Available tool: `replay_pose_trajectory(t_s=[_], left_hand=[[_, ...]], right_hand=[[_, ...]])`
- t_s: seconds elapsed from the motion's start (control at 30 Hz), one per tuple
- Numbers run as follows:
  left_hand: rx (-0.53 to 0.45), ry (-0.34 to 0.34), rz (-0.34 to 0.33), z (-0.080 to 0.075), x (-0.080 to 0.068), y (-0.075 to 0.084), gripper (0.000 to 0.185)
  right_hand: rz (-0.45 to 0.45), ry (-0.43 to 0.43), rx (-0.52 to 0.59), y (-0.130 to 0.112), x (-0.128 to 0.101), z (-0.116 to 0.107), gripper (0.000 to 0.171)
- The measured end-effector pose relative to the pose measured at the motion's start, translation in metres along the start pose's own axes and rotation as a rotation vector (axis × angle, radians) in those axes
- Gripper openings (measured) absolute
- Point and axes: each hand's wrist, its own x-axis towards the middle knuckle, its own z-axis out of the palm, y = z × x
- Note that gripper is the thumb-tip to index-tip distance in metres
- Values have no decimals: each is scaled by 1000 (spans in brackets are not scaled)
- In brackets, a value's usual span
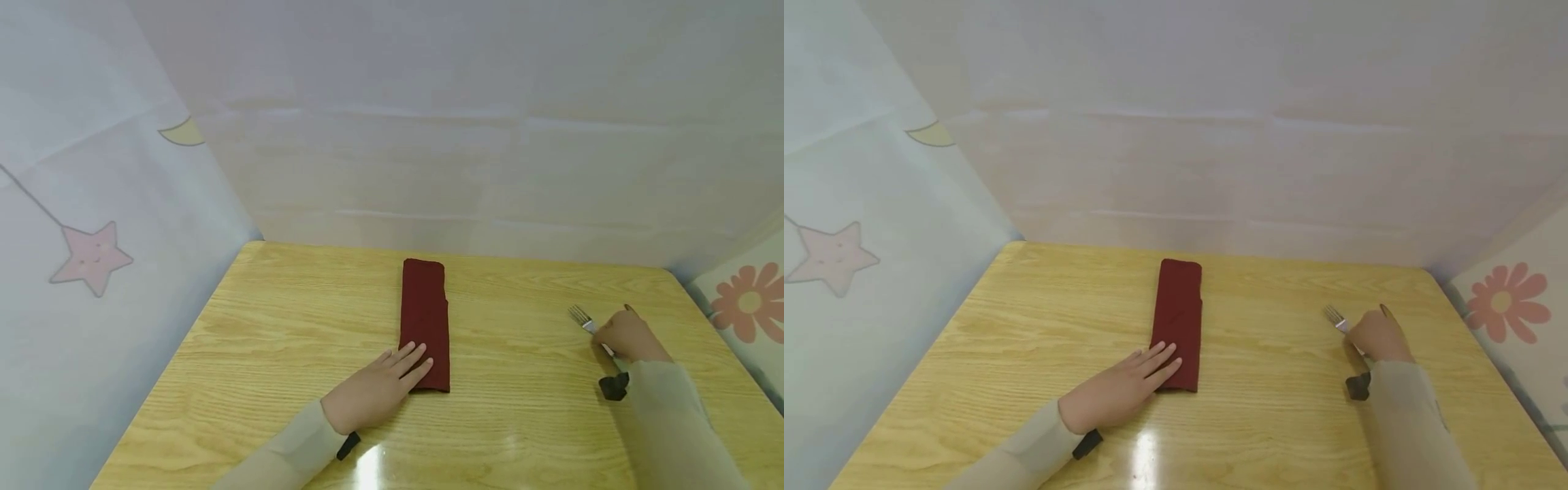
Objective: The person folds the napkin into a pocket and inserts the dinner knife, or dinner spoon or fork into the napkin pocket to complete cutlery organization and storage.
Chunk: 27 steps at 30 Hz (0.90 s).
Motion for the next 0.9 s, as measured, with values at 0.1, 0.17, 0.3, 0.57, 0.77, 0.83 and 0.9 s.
replay_pose_trajectory(t_s=[0.1,0.17,0.3,0.57,0.77,0.83,0.9], left_hand=[[4,5,4,1,0,0,61],[6,7,4,1,0,-1,61],[9,10,6,0,-1,0,60],[12,5,-3,-2,-1,2,59],[30,23,2,-1,-2,1,60],[35,30,7,0,-1,2,61],[37,31,9,1,0,2,62]], right_hand=[[9,-13,22,-5,1,0,40],[30,-22,61,-8,2,0,40],[63,-13,157,-14,5,-1,30],[19,-7,398,-31,1,5,57],[-59,27,579,-47,8,13,58],[-84,31,640,-53,9,15,59],[-102,35,691,-60,9,17,59]])
